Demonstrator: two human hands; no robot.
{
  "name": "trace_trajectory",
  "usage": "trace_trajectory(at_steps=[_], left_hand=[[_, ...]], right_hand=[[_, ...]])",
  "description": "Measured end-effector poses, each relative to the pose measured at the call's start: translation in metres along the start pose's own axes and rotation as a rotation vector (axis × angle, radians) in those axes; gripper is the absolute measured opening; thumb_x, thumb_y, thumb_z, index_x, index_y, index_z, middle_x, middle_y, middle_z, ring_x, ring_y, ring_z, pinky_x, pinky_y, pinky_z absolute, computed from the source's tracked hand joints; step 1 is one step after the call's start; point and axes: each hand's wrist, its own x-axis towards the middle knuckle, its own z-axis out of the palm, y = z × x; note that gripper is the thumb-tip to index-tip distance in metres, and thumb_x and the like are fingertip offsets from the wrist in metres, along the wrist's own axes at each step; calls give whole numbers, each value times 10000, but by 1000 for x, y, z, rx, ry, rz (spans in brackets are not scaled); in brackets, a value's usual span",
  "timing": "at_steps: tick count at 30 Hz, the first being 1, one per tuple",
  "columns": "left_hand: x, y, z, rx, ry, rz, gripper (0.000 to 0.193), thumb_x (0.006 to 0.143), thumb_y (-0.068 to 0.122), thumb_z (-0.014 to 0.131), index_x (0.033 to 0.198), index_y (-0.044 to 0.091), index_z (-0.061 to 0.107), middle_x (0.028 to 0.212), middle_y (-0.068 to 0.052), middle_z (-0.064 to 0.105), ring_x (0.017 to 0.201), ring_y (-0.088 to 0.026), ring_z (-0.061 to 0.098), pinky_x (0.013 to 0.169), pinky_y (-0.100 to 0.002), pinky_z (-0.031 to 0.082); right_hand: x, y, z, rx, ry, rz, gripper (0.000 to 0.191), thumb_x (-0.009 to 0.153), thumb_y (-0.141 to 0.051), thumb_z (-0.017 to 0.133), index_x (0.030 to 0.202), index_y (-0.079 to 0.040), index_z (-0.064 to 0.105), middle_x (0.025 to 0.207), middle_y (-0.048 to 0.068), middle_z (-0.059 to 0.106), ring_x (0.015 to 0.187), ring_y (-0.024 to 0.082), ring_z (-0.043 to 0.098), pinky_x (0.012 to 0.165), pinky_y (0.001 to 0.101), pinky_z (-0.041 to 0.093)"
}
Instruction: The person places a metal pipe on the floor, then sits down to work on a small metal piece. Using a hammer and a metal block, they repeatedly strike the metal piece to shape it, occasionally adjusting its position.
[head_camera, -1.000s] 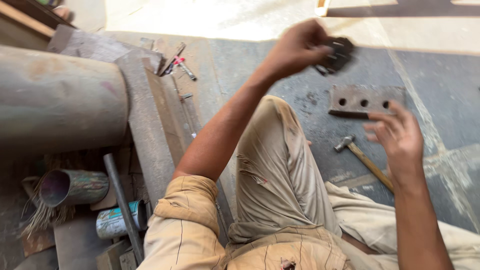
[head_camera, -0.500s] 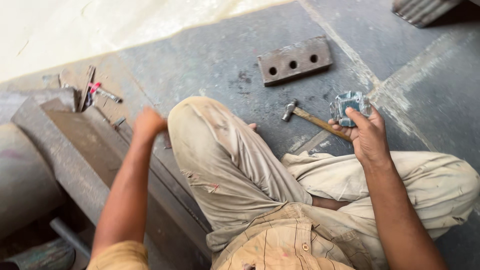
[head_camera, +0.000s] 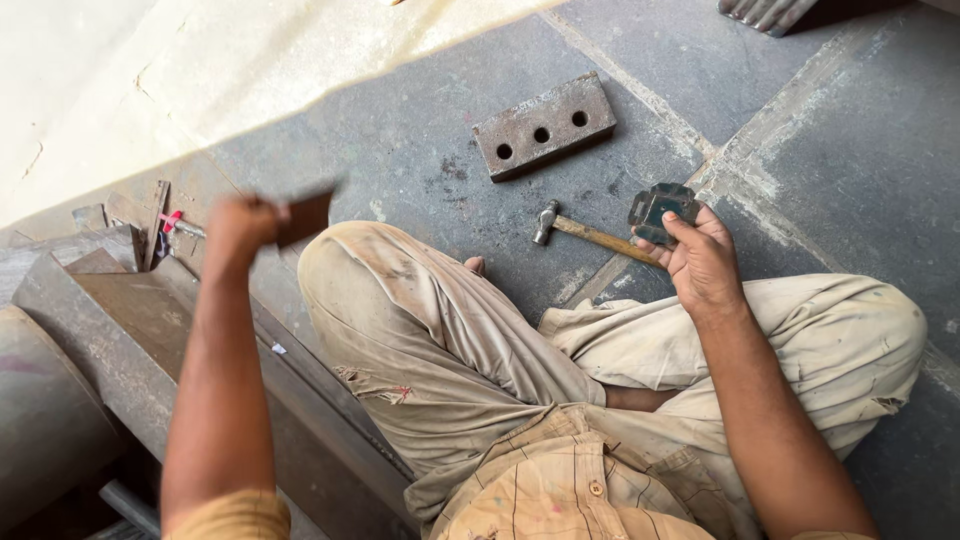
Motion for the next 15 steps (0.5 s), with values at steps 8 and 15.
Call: trace_trajectory(at_steps=[8,15], left_hand=[[31,218,124,115,48,843,192,725,182,792,879,70,768,848,-170,749,774,-332,724,729,-450,574],[35,234,248,265,-33,909,320,699,186,832,938,31,687,904,-207,723,893,-397,699,775,-480,569]], right_hand=[[19,9,33,-355,-61,-278,174,1040,-92,654,1192,-28,599,1107,102,714,912,132,722,746,274,620],[73,-1,61,-1042,7,-542,52,1043,-37,679,1092,-54,675,1000,59,708,863,134,673,746,286,587]])
